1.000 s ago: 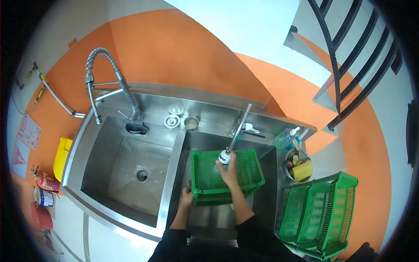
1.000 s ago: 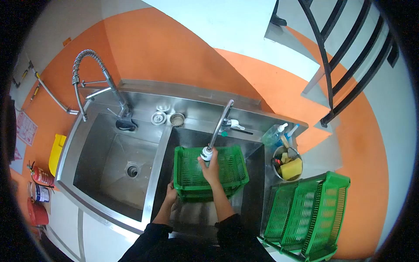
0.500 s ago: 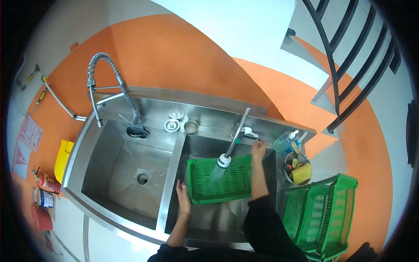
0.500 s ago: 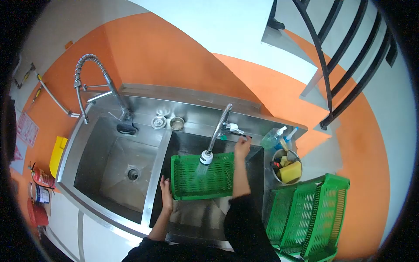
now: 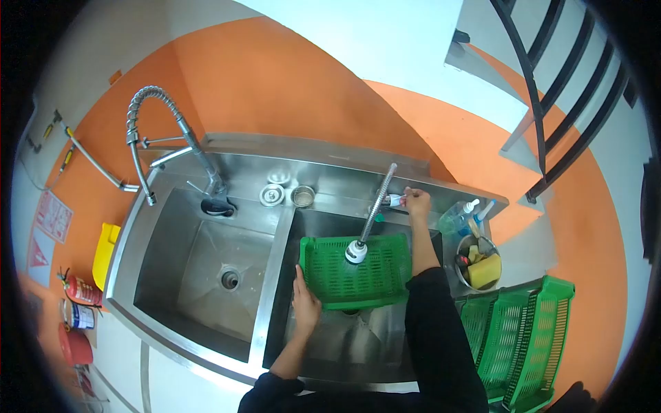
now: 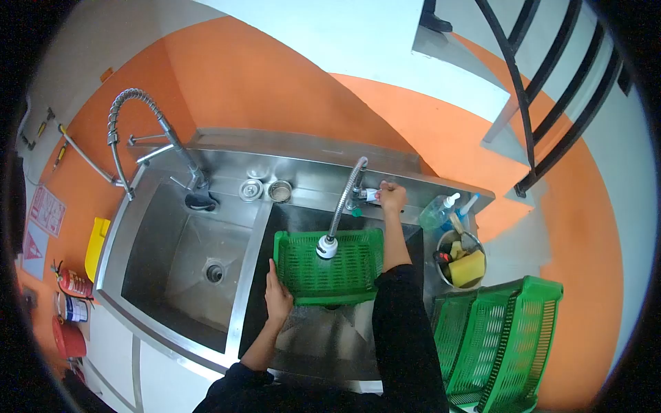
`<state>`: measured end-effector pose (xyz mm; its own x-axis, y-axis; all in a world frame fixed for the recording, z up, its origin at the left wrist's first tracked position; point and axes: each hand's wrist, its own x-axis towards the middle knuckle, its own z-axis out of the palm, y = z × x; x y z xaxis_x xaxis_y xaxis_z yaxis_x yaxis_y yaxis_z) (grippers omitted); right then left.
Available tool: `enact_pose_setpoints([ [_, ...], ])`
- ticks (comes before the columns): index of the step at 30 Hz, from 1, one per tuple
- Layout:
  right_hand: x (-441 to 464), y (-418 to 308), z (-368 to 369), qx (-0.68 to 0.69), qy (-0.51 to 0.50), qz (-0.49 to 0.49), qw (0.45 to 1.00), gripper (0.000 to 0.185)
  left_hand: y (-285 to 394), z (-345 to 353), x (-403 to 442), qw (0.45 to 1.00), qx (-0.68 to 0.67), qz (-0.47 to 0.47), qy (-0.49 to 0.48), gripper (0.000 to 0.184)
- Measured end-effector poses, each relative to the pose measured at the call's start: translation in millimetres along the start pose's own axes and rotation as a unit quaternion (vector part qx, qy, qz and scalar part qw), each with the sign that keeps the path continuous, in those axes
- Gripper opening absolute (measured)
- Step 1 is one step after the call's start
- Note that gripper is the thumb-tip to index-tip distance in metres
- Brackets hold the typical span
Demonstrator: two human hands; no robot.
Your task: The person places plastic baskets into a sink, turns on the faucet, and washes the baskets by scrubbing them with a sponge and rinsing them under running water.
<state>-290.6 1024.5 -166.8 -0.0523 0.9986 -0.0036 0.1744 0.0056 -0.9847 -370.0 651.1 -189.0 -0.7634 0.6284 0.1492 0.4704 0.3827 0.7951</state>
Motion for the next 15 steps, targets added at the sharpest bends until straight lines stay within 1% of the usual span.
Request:
enact_pose_setpoints([
  [1,-1.4,1.7,-1.4,0.001,0.005,0.001,1.0,0.013,-1.9,2.9,5.8,1.0,0.0,0.014,0.006,0.079],
  [3,-4.4,3.4,-2.7,-0.034,-0.007,-0.07,0.997,0.012,-1.8,5.9,10.4,1.0,0.012,0.009,0.001,0.08],
  [5,-5.2,3.9,-3.3,-0.045,-0.003,-0.061,0.997,0.012,0.1,5.3,10.0,1.0,0.024,0.004,-0.003,0.081],
  [7,-2.4,6.9,-1.9,-0.056,0.004,-0.053,0.997,0.013,1.5,3.9,7.6,0.998,0.05,-0.026,-0.014,0.082],
  [9,7.5,18.4,-1.4,-0.065,-0.017,-0.051,0.996,0.011,-2.8,2.9,7.9,0.998,0.059,-0.017,-0.005,0.083],
  [11,21.4,38.4,1.2,-0.103,-0.007,-0.1,0.99,0.01,-4.2,4.0,9.1,0.997,0.073,0.007,0.023,0.085],
  [13,7.9,24.5,-2.6,-0.099,-0.004,-0.101,0.99,0.01,0.5,-2.3,8.5,0.997,0.076,-0.021,0.014,0.087],
  [15,7.5,24.2,1.5,-0.083,0.004,-0.085,0.993,0.01,-3.6,-4.7,6.4,0.996,0.089,-0.027,0.008,0.088],
])
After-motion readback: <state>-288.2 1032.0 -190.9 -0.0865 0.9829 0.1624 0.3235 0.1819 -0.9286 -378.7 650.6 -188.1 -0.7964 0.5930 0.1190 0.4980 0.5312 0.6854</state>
